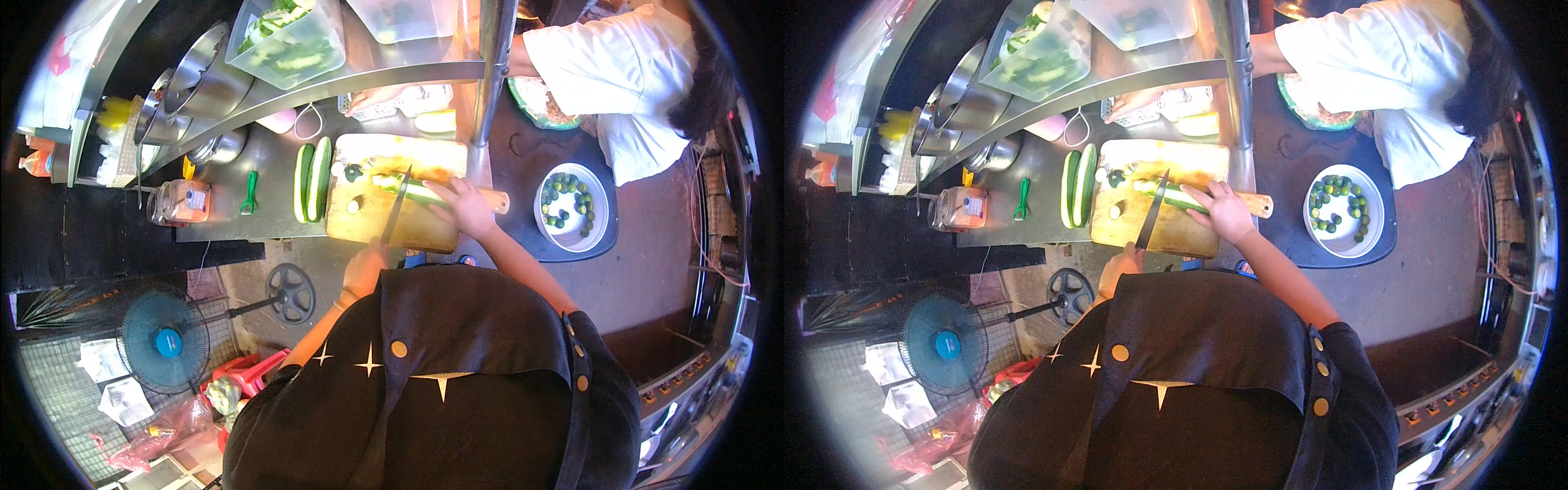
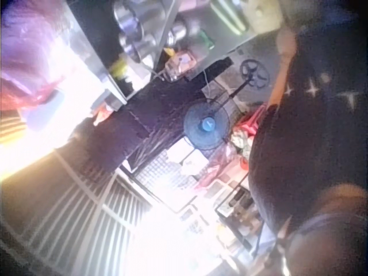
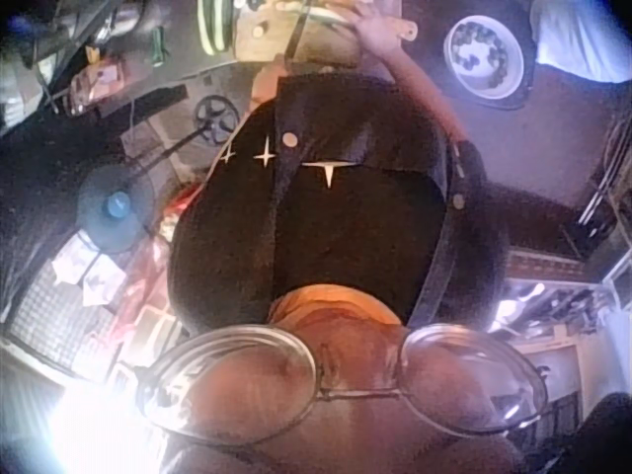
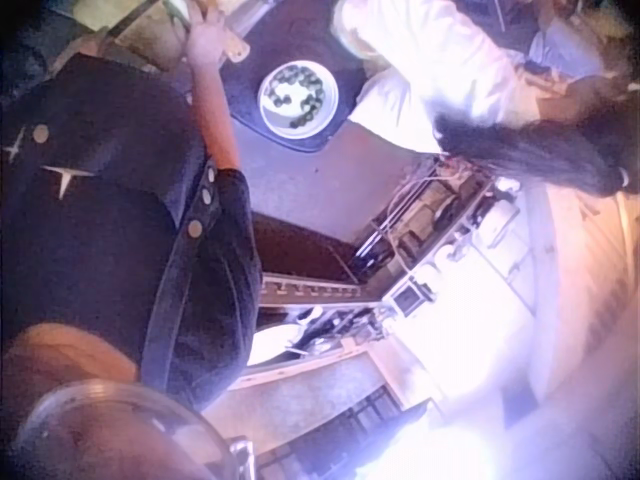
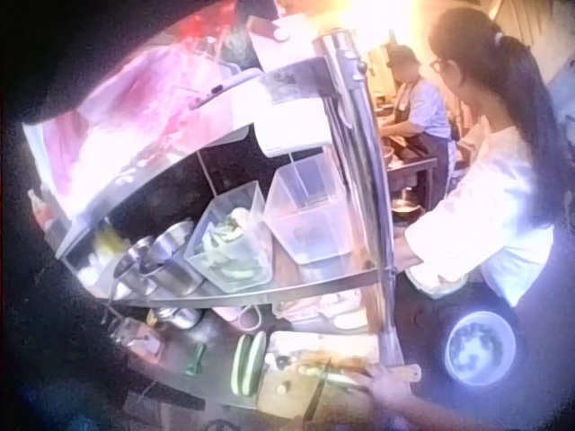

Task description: The person slices cucumbers into thin rounds on a cutting board using a knife. They repeatedly transfer the sliced cucumber pieces into a clear plastic container on the shelf above.

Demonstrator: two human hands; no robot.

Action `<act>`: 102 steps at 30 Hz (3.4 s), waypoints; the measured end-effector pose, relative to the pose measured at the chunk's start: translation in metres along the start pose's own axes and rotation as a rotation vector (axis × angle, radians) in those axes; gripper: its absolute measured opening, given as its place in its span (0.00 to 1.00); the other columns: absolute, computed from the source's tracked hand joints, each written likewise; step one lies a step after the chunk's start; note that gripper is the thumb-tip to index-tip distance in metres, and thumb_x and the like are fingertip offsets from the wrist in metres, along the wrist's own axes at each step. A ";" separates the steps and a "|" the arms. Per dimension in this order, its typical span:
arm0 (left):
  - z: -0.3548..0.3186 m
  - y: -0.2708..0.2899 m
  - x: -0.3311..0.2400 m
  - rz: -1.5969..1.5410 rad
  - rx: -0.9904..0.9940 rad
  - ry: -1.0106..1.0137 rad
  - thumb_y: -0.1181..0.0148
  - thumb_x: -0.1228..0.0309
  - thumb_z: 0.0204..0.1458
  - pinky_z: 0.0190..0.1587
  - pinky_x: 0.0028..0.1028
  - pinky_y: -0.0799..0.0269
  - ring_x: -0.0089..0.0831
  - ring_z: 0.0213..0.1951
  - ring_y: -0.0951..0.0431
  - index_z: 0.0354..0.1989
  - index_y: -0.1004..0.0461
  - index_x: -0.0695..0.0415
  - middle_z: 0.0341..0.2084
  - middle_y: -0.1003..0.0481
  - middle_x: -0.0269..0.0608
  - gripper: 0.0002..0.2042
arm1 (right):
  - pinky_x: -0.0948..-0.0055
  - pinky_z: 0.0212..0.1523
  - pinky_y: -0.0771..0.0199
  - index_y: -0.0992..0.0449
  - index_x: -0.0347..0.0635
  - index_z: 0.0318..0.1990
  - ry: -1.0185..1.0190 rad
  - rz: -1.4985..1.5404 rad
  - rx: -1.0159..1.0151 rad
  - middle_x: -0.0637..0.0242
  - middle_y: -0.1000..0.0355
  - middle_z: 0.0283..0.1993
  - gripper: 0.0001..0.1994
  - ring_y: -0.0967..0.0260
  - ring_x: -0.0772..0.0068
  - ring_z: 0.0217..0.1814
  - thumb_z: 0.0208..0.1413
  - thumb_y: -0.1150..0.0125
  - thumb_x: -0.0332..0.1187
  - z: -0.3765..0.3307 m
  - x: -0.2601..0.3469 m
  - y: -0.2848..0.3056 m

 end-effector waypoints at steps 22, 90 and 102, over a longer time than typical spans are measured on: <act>0.017 0.002 -0.008 -0.005 0.016 0.033 0.55 0.61 0.57 0.33 0.51 0.32 0.59 0.32 0.26 0.36 0.37 0.60 0.26 0.26 0.61 0.13 | 0.62 0.42 0.26 0.32 0.64 0.56 0.030 0.001 -0.006 0.55 0.33 0.42 0.23 0.33 0.53 0.44 0.49 0.41 0.44 0.000 -0.002 -0.006; 0.025 -0.016 -0.022 0.031 -0.081 -0.017 0.58 0.63 0.58 0.28 0.50 0.30 0.57 0.26 0.25 0.35 0.40 0.59 0.20 0.27 0.59 0.11 | 0.60 0.42 0.28 0.29 0.55 0.50 -0.042 0.021 0.045 0.58 0.33 0.39 0.20 0.33 0.54 0.45 0.49 0.41 0.45 0.000 -0.003 -0.003; 0.054 -0.032 -0.031 -0.001 0.004 -0.040 0.58 0.61 0.58 0.35 0.51 0.31 0.59 0.32 0.25 0.36 0.37 0.60 0.24 0.26 0.61 0.13 | 0.61 0.38 0.28 0.29 0.52 0.46 0.009 0.030 0.006 0.59 0.33 0.36 0.19 0.34 0.56 0.42 0.47 0.40 0.45 0.000 -0.006 -0.005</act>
Point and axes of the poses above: each hand's wrist, its own z-axis towards the middle knuckle, its own y-axis out of the back of the hand, x = y × z, the point moved 2 cm from there along z, towards the middle knuckle
